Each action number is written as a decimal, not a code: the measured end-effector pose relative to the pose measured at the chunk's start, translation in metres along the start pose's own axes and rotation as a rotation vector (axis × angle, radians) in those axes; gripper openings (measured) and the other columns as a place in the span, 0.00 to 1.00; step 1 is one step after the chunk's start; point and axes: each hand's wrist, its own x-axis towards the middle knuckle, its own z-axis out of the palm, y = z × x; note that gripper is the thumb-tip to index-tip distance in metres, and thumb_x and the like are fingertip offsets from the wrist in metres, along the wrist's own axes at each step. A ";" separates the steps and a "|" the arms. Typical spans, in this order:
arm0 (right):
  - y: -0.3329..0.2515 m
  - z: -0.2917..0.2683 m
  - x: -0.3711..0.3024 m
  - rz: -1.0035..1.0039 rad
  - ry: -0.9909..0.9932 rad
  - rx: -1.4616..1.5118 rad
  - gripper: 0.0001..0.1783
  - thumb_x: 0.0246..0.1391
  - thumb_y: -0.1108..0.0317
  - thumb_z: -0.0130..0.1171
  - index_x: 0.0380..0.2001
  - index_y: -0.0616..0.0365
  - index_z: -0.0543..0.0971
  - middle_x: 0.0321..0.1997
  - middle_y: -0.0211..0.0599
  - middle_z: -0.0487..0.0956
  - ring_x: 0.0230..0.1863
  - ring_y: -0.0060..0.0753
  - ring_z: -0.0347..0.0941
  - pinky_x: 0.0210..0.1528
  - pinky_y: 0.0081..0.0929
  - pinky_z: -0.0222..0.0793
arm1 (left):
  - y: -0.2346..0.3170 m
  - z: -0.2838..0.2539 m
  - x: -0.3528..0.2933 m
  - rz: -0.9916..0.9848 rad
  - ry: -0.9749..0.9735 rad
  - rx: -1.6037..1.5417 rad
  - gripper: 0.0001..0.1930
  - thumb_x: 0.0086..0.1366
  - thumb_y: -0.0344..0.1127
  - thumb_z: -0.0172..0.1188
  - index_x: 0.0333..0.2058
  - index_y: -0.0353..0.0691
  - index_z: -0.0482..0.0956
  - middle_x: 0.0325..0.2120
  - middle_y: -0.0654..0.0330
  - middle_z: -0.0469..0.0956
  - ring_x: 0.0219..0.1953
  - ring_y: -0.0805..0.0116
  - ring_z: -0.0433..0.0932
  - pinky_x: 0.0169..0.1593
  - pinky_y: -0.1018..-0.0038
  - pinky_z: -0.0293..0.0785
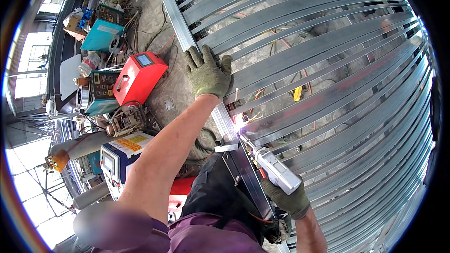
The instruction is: The person welds a metal frame using a handheld welding torch, moving along the joints to create welds. The person repositions the frame and continues welding different sections.
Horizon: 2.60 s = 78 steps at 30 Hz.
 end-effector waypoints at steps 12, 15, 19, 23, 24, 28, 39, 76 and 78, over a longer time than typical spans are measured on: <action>0.005 0.001 -0.004 -0.009 0.021 0.000 0.22 0.58 0.69 0.83 0.53 0.63 0.90 0.46 0.41 0.94 0.47 0.36 0.94 0.48 0.32 0.90 | 0.001 -0.001 0.000 0.005 -0.008 0.015 0.45 0.79 0.66 0.56 0.79 0.36 0.64 0.82 0.30 0.55 0.85 0.26 0.49 0.84 0.40 0.53; 0.003 0.001 -0.003 -0.004 0.023 0.029 0.22 0.58 0.69 0.83 0.54 0.62 0.90 0.46 0.41 0.94 0.47 0.37 0.94 0.48 0.32 0.90 | 0.002 -0.001 -0.001 0.011 0.002 0.010 0.45 0.79 0.66 0.56 0.79 0.36 0.64 0.82 0.30 0.55 0.85 0.27 0.49 0.84 0.41 0.52; 0.001 0.000 -0.002 0.008 0.000 0.005 0.22 0.58 0.68 0.83 0.54 0.62 0.90 0.46 0.41 0.94 0.47 0.36 0.94 0.48 0.32 0.90 | 0.001 -0.001 -0.001 0.008 0.001 0.014 0.45 0.79 0.66 0.56 0.79 0.36 0.64 0.82 0.30 0.55 0.85 0.27 0.48 0.84 0.41 0.51; -0.003 0.001 -0.003 0.006 0.016 -0.001 0.22 0.58 0.68 0.83 0.54 0.62 0.90 0.47 0.41 0.94 0.47 0.36 0.94 0.49 0.31 0.90 | 0.003 -0.004 0.000 0.004 -0.017 0.004 0.45 0.79 0.66 0.55 0.79 0.36 0.64 0.82 0.30 0.55 0.85 0.27 0.48 0.84 0.41 0.51; -0.003 0.001 -0.003 0.011 0.013 0.007 0.22 0.58 0.68 0.83 0.54 0.61 0.90 0.47 0.41 0.94 0.47 0.36 0.94 0.49 0.31 0.90 | 0.003 -0.003 0.000 0.004 -0.016 0.006 0.45 0.79 0.66 0.55 0.79 0.36 0.64 0.82 0.30 0.55 0.85 0.27 0.48 0.84 0.40 0.51; 0.002 0.001 -0.003 -0.033 0.018 -0.017 0.22 0.58 0.68 0.83 0.54 0.61 0.90 0.47 0.41 0.94 0.47 0.37 0.94 0.49 0.32 0.90 | 0.003 -0.003 0.000 0.003 -0.015 0.009 0.45 0.80 0.67 0.55 0.79 0.36 0.64 0.82 0.30 0.54 0.85 0.27 0.48 0.84 0.40 0.52; -0.003 0.001 -0.004 0.001 0.020 -0.005 0.21 0.58 0.68 0.82 0.53 0.60 0.90 0.45 0.42 0.94 0.46 0.38 0.94 0.47 0.33 0.90 | 0.002 -0.002 0.000 0.004 -0.013 0.018 0.45 0.79 0.67 0.55 0.80 0.36 0.63 0.82 0.29 0.55 0.85 0.26 0.48 0.84 0.40 0.52; -0.004 -0.001 -0.014 0.036 0.034 -0.020 0.21 0.57 0.68 0.82 0.53 0.61 0.90 0.44 0.42 0.94 0.45 0.35 0.94 0.47 0.31 0.90 | 0.001 0.000 0.001 0.000 -0.002 0.026 0.45 0.78 0.67 0.58 0.79 0.39 0.65 0.82 0.30 0.54 0.85 0.26 0.50 0.84 0.41 0.54; -0.003 -0.001 -0.015 0.036 0.034 -0.027 0.21 0.58 0.68 0.82 0.53 0.61 0.90 0.45 0.42 0.94 0.45 0.35 0.94 0.47 0.31 0.90 | 0.002 -0.002 0.001 -0.005 -0.013 0.025 0.45 0.78 0.67 0.58 0.79 0.39 0.65 0.82 0.30 0.54 0.85 0.26 0.49 0.84 0.41 0.54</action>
